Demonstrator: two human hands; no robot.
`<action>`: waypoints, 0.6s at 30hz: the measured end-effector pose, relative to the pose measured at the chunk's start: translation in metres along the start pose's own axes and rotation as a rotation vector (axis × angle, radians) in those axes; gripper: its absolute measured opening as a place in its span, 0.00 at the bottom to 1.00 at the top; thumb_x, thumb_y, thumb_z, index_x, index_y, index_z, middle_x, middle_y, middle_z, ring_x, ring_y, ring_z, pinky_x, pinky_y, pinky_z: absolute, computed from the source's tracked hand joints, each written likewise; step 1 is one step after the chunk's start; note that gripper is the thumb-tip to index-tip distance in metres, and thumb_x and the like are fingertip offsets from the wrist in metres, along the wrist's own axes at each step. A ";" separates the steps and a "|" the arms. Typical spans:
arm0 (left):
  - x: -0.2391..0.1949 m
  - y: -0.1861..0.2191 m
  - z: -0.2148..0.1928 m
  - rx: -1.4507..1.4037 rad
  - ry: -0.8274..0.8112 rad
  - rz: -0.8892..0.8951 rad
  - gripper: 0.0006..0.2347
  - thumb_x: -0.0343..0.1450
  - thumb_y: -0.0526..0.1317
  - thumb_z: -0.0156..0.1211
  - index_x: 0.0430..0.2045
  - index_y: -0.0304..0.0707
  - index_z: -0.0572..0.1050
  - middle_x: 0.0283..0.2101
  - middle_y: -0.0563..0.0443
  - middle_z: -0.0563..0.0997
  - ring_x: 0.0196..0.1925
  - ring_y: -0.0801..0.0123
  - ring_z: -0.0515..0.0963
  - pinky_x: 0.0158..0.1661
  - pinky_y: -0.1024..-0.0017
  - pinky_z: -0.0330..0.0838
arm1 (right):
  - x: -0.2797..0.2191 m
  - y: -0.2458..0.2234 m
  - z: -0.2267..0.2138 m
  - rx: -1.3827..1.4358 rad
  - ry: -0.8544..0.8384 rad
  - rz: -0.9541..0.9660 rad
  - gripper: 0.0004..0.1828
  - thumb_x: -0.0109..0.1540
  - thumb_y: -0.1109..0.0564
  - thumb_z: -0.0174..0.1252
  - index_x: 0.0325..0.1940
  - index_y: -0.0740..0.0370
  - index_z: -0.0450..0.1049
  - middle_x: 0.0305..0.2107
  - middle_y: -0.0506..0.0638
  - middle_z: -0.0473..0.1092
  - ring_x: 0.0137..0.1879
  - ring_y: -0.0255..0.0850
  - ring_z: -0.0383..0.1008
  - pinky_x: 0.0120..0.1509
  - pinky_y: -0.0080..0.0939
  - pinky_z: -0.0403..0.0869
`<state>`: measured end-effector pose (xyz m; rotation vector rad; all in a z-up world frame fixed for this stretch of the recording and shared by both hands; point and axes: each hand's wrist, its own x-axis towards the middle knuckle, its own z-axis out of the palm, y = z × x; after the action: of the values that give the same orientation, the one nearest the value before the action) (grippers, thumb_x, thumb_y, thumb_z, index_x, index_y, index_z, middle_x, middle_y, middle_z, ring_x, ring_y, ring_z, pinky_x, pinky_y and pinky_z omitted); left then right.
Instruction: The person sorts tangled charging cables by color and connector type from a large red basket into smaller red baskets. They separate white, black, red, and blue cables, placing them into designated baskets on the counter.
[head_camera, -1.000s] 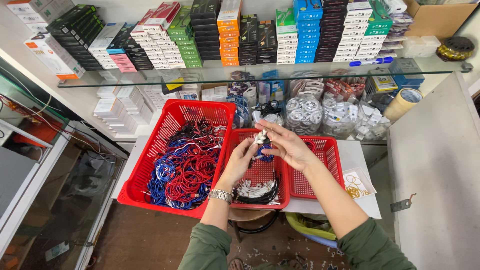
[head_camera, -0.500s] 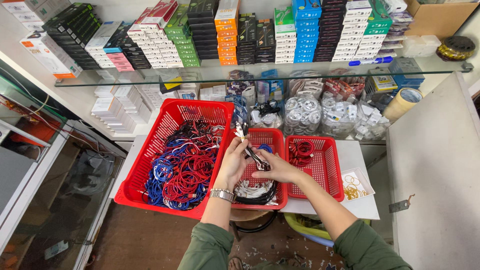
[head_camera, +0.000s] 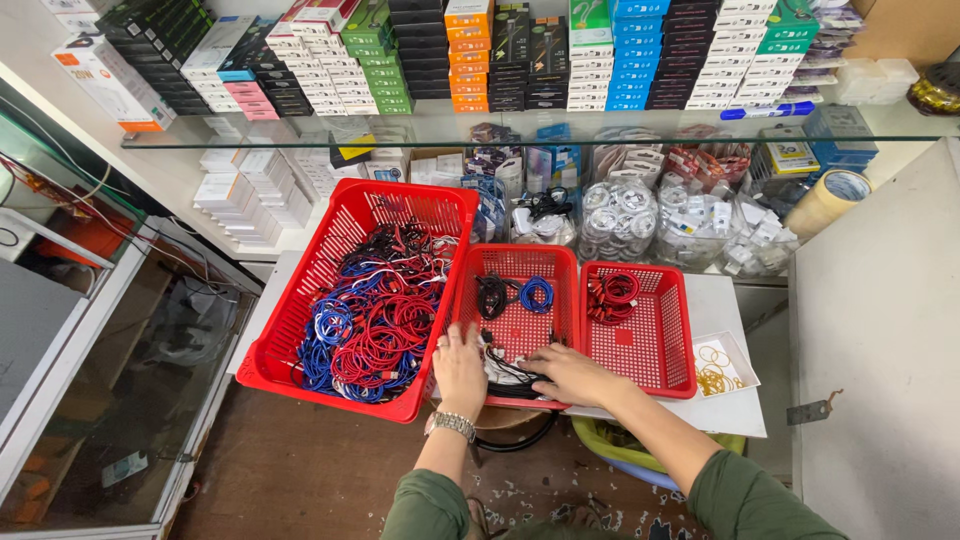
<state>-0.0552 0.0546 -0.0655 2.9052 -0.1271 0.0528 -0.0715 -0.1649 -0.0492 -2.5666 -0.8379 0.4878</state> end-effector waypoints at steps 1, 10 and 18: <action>-0.001 -0.004 0.005 -0.022 0.046 0.160 0.23 0.66 0.30 0.54 0.59 0.43 0.71 0.64 0.41 0.71 0.67 0.49 0.66 0.59 0.54 0.65 | 0.003 0.004 0.002 0.002 0.024 0.010 0.27 0.65 0.52 0.59 0.68 0.55 0.67 0.57 0.51 0.68 0.63 0.48 0.65 0.70 0.50 0.64; -0.006 -0.011 0.043 0.024 -0.366 0.247 0.17 0.72 0.40 0.53 0.56 0.52 0.76 0.68 0.47 0.66 0.71 0.50 0.63 0.71 0.50 0.52 | -0.001 0.006 0.020 -0.109 0.111 0.091 0.23 0.62 0.55 0.59 0.63 0.53 0.72 0.58 0.48 0.68 0.64 0.48 0.64 0.71 0.49 0.63; 0.014 -0.001 0.059 -0.016 -0.290 0.403 0.22 0.66 0.32 0.55 0.57 0.47 0.74 0.65 0.47 0.70 0.69 0.49 0.64 0.64 0.42 0.53 | 0.000 -0.007 0.025 -0.121 -0.002 0.257 0.35 0.58 0.61 0.63 0.69 0.61 0.62 0.59 0.51 0.65 0.66 0.47 0.61 0.74 0.48 0.61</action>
<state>-0.0398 0.0412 -0.1223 2.8042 -0.7541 -0.3005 -0.0859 -0.1530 -0.0675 -2.8024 -0.5550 0.5294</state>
